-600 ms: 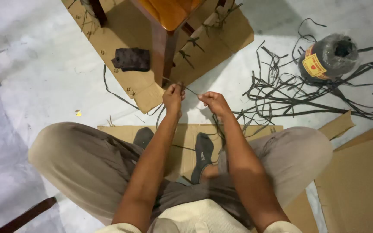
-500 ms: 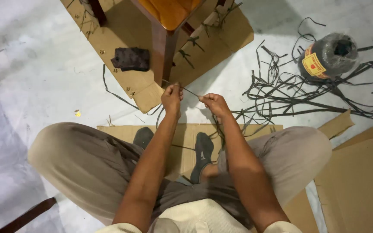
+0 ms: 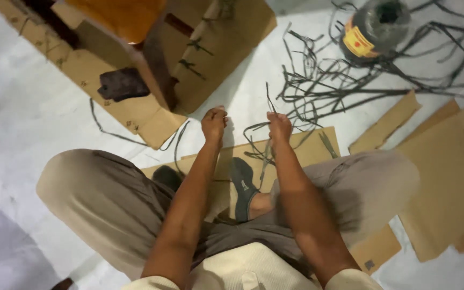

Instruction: The person is wrapping a table leg with cardboard and plastic ties for protection.

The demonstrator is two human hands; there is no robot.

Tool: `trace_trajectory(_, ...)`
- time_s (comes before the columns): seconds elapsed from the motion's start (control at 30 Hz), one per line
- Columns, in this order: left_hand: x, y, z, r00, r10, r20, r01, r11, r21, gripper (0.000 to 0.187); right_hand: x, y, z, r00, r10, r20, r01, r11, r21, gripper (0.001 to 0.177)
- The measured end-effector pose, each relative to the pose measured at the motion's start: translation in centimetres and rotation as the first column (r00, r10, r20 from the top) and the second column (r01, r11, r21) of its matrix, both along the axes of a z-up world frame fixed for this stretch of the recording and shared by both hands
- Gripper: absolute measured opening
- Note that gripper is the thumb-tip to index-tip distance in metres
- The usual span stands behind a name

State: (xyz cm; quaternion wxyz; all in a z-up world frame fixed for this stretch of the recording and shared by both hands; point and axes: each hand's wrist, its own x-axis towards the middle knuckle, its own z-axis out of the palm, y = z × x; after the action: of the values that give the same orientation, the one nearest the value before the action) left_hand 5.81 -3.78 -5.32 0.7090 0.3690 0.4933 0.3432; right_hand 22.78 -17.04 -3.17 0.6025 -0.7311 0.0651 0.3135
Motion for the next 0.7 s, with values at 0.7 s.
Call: trace_trajectory(0.7,5.2,-14.9,-0.1,0.579,-0.636,-0.511,0.809,0.525,0.263,0.034,10.9,-19.1,-8.8,0.747,0.300,0.593,0.262,0.688,-0.677,0.037)
